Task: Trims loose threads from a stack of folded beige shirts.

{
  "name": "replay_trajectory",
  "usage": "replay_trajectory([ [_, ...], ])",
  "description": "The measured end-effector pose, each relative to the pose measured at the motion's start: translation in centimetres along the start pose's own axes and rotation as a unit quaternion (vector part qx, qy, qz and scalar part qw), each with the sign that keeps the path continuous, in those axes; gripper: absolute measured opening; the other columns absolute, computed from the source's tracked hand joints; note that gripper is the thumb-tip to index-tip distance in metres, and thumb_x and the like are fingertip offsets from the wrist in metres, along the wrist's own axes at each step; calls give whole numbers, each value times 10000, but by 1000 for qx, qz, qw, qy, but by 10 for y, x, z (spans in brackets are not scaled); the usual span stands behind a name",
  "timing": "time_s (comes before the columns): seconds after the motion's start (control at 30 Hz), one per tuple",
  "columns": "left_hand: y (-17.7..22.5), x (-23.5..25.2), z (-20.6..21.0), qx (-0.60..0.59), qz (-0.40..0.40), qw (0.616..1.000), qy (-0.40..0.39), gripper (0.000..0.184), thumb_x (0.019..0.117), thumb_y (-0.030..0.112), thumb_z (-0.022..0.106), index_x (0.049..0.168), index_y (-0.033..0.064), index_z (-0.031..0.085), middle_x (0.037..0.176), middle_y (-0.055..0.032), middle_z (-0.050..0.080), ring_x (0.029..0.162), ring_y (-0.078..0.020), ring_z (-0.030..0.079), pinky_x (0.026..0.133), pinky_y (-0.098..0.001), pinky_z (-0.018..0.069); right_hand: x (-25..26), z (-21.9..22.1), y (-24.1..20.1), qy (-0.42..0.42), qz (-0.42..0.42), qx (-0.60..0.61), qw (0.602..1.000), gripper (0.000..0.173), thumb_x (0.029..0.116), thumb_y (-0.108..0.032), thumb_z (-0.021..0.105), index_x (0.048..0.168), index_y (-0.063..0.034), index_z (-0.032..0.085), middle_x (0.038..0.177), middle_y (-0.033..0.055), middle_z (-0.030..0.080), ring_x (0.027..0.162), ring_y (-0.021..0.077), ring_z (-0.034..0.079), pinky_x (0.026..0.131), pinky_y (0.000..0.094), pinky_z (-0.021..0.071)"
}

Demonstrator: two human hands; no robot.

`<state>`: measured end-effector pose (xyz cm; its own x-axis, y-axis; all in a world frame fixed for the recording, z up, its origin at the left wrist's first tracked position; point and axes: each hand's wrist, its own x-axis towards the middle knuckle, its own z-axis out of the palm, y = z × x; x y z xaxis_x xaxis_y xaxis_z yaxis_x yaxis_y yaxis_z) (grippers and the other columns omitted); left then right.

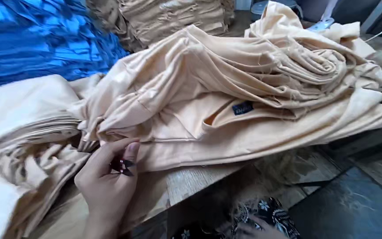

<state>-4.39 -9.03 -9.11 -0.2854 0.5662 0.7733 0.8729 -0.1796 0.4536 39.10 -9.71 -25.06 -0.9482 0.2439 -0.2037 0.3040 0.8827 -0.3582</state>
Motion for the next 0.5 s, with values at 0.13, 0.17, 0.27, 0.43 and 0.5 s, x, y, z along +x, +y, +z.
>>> replay_trajectory([
  [0.13, 4, -3, 6, 48, 35, 998, -22, 295, 1038, 259, 570, 1104, 31, 746, 876, -110, 695, 711, -118, 599, 642, -290, 475, 16, -72, 108, 6, 319, 33, 947, 489, 1027, -435, 557, 1350, -82, 661, 1402, 218, 618, 1365, 437, 520, 1152, 715, 309],
  [0.17, 5, -5, 6, 54, 42, 997, -24, 307, 1038, 259, 566, 1097, 18, 746, 865, -124, 694, 705, -135, 604, 641, -304, 482, 20, -93, 130, -47, 410, 13, 911, 473, 1037, -334, 553, 1381, -15, 612, 1449, 291, 543, 1403, 503, 440, 1168, 743, 217],
  [0.27, 2, -10, 6, 63, 43, 997, -24, 320, 1031, 275, 568, 1050, 10, 746, 848, -124, 687, 733, -149, 628, 677, -316, 505, 39, -134, 134, -143, 504, 17, 852, 515, 1048, -296, 554, 1484, -23, 520, 1596, 321, 348, 1445, 555, 350, 1106, 754, 309],
  [0.43, 6, -6, 8, 62, 19, 998, -14, 312, 1045, 264, 564, 1035, 9, 743, 885, -110, 705, 757, -119, 633, 691, -285, 505, 58, -120, 20, -109, 280, 37, 953, 405, 1025, -346, 587, 1277, -42, 676, 1254, 263, 673, 1212, 477, 615, 1012, 713, 441],
  [0.5, 11, -5, 9, 54, 21, 998, -19, 292, 1045, 250, 572, 1054, 14, 743, 904, -107, 710, 775, -119, 638, 707, -280, 508, 61, -69, -7, -76, 67, 49, 994, 365, 1037, -340, 593, 1303, -110, 690, 1312, 188, 677, 1295, 406, 591, 1123, 661, 392],
])
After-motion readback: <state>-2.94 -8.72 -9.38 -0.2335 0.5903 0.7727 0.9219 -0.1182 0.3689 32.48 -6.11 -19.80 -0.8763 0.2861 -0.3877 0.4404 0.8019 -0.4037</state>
